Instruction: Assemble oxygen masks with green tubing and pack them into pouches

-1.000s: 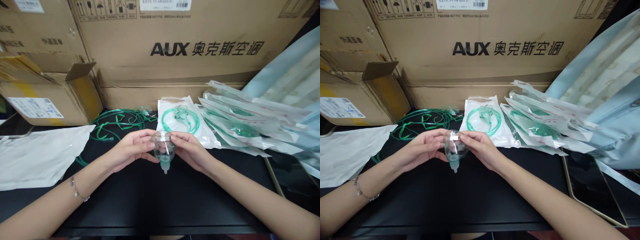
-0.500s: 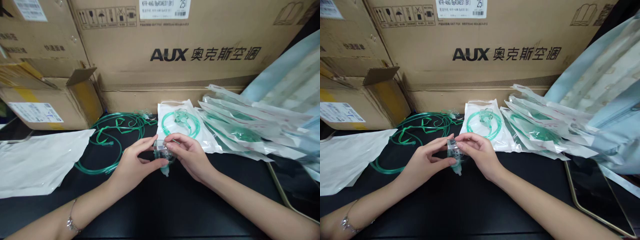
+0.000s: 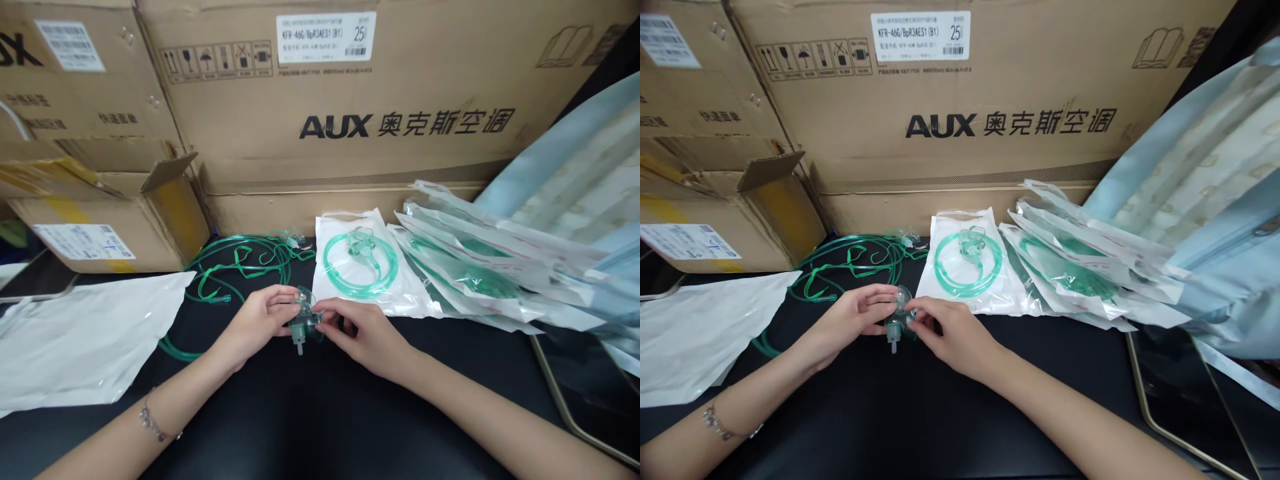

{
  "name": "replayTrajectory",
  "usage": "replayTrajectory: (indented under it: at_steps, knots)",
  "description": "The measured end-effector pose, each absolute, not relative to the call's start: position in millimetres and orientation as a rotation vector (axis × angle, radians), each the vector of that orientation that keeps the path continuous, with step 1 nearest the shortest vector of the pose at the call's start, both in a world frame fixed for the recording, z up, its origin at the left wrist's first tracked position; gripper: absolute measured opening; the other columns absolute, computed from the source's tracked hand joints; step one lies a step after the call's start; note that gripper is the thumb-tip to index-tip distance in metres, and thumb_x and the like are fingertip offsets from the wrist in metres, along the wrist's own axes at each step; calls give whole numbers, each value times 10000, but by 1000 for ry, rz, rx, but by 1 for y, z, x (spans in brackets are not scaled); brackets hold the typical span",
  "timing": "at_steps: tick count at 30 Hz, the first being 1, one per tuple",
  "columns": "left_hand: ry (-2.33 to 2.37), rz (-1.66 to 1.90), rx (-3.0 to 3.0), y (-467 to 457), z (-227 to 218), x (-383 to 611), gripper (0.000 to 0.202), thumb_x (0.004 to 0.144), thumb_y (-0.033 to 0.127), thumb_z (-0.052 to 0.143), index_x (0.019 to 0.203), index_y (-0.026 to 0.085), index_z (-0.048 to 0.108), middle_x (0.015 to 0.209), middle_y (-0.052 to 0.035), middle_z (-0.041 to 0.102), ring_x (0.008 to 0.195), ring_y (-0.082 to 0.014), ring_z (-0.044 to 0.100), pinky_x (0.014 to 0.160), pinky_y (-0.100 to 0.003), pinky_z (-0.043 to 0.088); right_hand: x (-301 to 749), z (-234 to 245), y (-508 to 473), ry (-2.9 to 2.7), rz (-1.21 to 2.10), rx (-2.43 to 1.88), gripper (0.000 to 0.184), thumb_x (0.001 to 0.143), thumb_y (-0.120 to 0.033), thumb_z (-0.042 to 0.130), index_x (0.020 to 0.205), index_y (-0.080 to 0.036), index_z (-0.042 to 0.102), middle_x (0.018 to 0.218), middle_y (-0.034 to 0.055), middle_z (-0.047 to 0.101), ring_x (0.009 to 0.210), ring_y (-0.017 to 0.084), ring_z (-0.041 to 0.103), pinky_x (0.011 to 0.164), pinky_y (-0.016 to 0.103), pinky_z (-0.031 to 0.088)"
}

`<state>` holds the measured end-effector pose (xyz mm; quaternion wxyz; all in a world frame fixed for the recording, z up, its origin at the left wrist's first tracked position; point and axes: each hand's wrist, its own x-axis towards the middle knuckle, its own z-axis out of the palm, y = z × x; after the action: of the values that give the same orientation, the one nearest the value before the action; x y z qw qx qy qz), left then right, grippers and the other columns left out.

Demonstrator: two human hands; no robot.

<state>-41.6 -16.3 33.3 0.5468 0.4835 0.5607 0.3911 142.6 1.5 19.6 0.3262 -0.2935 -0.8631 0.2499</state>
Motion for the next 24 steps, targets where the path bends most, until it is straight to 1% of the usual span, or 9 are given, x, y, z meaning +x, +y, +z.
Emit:
replayTrajectory:
  at_steps: [2, 6, 10, 13, 15, 17, 19, 22, 24]
  knots:
    - [1374, 972, 1283, -15, 27, -41, 302, 727, 255, 601, 1005, 150, 550, 1047, -91, 615, 947, -208, 611, 638, -278, 558, 142, 17, 2, -2245, 621, -783, 177, 816, -168, 527, 983, -175, 586, 729, -3, 616, 586, 92, 536, 559, 204, 441]
    - [1473, 1060, 1574, -13, 16, -43, 298, 740, 269, 575, 1025, 183, 553, 1073, -77, 607, 919, -209, 627, 588, -280, 572, 141, 11, 5, -2219, 596, -811, 215, 836, -197, 516, 1038, -186, 587, 788, 13, 624, 633, 104, 554, 577, 207, 452]
    - [1492, 1068, 1635, -7, 14, -45, 275, 762, 257, 550, 1021, 166, 556, 1068, -86, 619, 919, -203, 636, 636, -284, 576, 140, 8, 7, -2308, 587, -805, 329, 826, -232, 543, 1153, -192, 526, 797, 13, 585, 590, 102, 510, 592, 224, 471]
    - [1529, 1073, 1729, -8, 18, -46, 254, 791, 247, 514, 1018, 145, 562, 1046, -95, 635, 932, -198, 633, 705, -306, 569, 141, 13, 4, -2328, 477, -796, 423, 831, -245, 536, 1237, -179, 440, 881, 41, 565, 602, 107, 502, 640, 256, 491]
    - [1616, 1079, 1892, -17, 20, -48, 258, 814, 260, 487, 1028, 139, 566, 1053, -99, 633, 951, -202, 623, 751, -325, 557, 144, 21, -1, -2339, 358, -796, 406, 855, -258, 490, 1245, -165, 422, 961, 80, 554, 711, 138, 543, 680, 284, 499]
    - [1687, 1051, 2128, -34, 19, -51, 289, 841, 276, 448, 1074, 139, 552, 1107, -104, 607, 1003, -207, 598, 824, -347, 531, 152, 27, -8, -2390, 259, -784, 370, 876, -262, 440, 1230, -152, 430, 1034, 112, 537, 845, 174, 559, 728, 311, 503]
    - [1686, 927, 2373, -53, 15, -56, 326, 870, 272, 397, 1145, 147, 519, 1185, -100, 569, 1096, -205, 545, 939, -367, 463, 163, 29, -16, -2488, 224, -746, 356, 881, -256, 420, 1219, -147, 441, 1093, 125, 525, 958, 193, 548, 799, 330, 497]
    - [1599, 615, 2620, -74, 7, -64, 411, 887, 289, 375, 1275, 159, 418, 1341, -96, 449, 1231, -204, 419, 1015, -362, 387, 180, 23, -24, -2651, 226, -722, 407, 869, -276, 445, 1251, -136, 432, 1218, 144, 494, 1147, 226, 467, 937, 372, 438]
    - [1518, 445, 2710, -78, 2, -68, 487, 887, 336, 381, 1334, 150, 337, 1414, -107, 337, 1294, -215, 311, 1038, -372, 348, 188, 16, -26, -2726, 234, -771, 460, 873, -303, 440, 1291, -116, 403, 1319, 157, 430, 1242, 240, 379, 998, 396, 383]
